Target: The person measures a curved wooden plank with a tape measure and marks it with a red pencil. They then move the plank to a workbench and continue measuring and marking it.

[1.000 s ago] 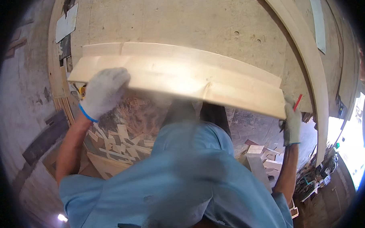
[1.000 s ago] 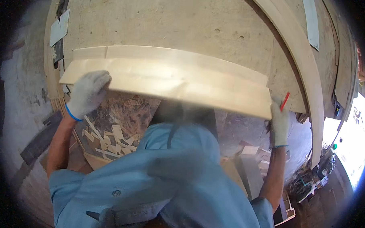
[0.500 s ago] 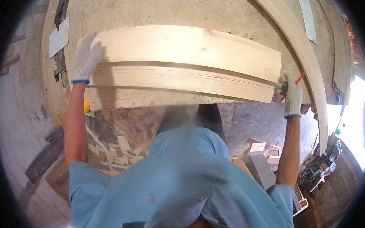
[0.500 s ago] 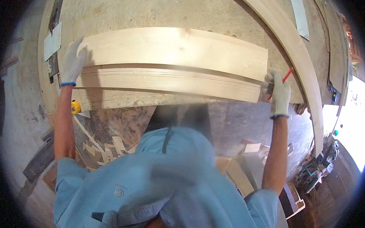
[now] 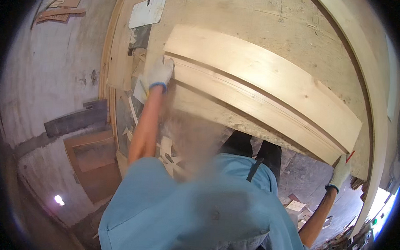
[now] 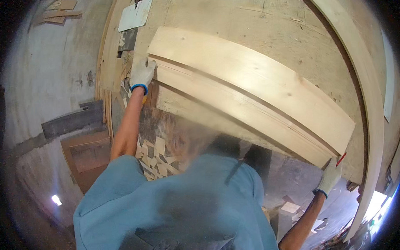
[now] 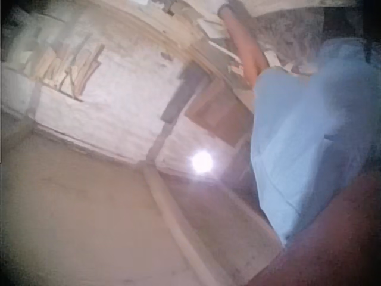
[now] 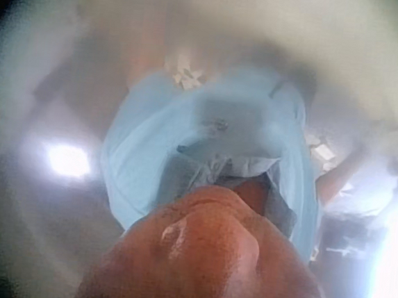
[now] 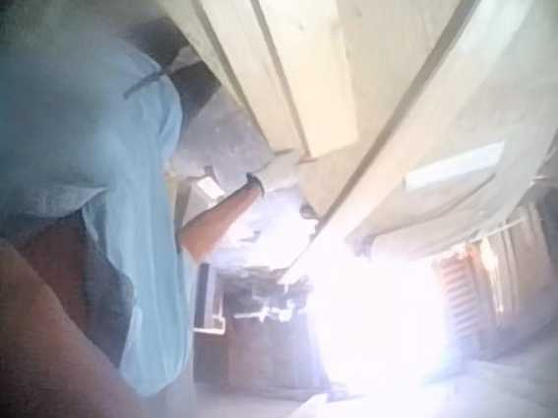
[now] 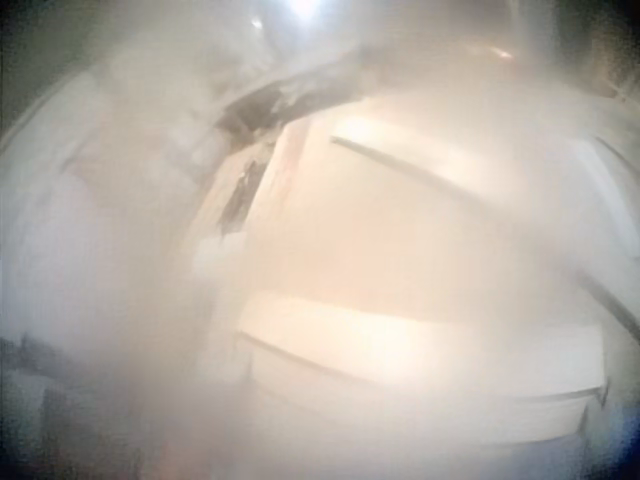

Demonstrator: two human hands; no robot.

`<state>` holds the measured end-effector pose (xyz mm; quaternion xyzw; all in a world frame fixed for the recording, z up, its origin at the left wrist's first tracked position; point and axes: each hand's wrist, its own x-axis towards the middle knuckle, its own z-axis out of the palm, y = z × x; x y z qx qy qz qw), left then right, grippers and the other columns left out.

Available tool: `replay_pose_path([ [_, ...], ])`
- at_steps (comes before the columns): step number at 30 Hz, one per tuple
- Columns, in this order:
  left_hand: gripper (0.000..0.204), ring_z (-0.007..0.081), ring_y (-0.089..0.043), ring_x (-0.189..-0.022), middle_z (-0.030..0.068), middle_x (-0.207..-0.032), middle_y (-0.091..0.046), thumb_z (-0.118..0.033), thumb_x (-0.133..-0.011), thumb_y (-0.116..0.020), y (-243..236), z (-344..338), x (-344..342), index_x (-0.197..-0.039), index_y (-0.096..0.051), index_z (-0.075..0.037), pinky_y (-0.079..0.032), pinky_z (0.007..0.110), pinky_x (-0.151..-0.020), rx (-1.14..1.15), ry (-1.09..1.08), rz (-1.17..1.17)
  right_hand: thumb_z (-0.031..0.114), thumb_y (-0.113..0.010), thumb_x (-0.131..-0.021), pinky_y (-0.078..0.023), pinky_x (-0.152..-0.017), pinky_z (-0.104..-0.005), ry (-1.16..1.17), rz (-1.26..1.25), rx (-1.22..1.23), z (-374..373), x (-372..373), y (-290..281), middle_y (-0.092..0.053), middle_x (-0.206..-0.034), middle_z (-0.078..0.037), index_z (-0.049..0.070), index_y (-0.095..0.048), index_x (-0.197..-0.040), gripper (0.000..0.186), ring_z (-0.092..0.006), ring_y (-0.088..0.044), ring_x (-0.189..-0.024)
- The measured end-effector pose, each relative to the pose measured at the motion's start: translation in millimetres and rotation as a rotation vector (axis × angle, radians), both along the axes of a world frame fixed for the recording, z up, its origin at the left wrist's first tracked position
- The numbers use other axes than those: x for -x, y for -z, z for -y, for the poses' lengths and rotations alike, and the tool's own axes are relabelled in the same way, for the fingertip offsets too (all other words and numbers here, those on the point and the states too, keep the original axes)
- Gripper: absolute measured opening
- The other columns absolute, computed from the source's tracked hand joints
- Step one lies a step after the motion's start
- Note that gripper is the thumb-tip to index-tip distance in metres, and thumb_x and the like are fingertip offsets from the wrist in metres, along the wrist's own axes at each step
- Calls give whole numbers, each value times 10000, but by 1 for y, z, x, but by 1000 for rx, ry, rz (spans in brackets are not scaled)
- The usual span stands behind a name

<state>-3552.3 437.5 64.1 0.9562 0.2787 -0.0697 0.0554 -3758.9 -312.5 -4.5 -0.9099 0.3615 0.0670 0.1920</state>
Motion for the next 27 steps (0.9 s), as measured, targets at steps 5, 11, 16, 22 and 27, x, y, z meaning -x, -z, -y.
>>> replay_pose_path([
  [5,517,460,-612,-1107,238,-1200,-666,-463,-930,-428,-36,-26,11,-1179,-703,-104,-464,500,-981,36,110,-163,415,-555,-1007,-511,-753,-387,193,-209,-141,67,37,-5,-708,-905,-131,-78,-667,-1092,513,-213,-651,-834],
  [11,471,462,-620,-1000,264,-1061,-682,-474,-930,-503,-40,-38,50,-975,-755,-79,-460,512,-911,93,111,22,337,-581,-1013,-489,-665,-332,351,114,-250,8,56,-58,-670,-844,-58,-63,-675,-1059,413,-153,-588,-743],
  [16,486,360,-649,-1111,222,-1169,-689,-476,-939,-525,-26,-30,8,-1139,-697,-68,-477,433,-945,248,46,172,266,-556,-1042,-492,-788,-313,139,310,-113,3,41,-35,-664,-1004,-96,-98,-625,-1159,388,-172,-583,-879],
  [22,464,298,-685,-963,162,-1015,-724,-461,-937,-568,-1,-17,6,-1084,-706,-43,-504,380,-862,234,-44,93,420,-536,-1046,-479,-859,-329,171,185,-138,12,25,4,-654,-1130,-113,-90,-588,-1270,559,-189,-567,-969],
  [27,445,279,-693,-951,156,-1001,-732,-418,-927,-618,6,-13,2,-1111,-702,-21,-508,375,-864,252,-93,97,430,-554,-1039,-490,-876,-351,240,327,-162,8,27,10,-653,-1102,-98,-81,-588,-1299,574,-197,-574,-973],
])
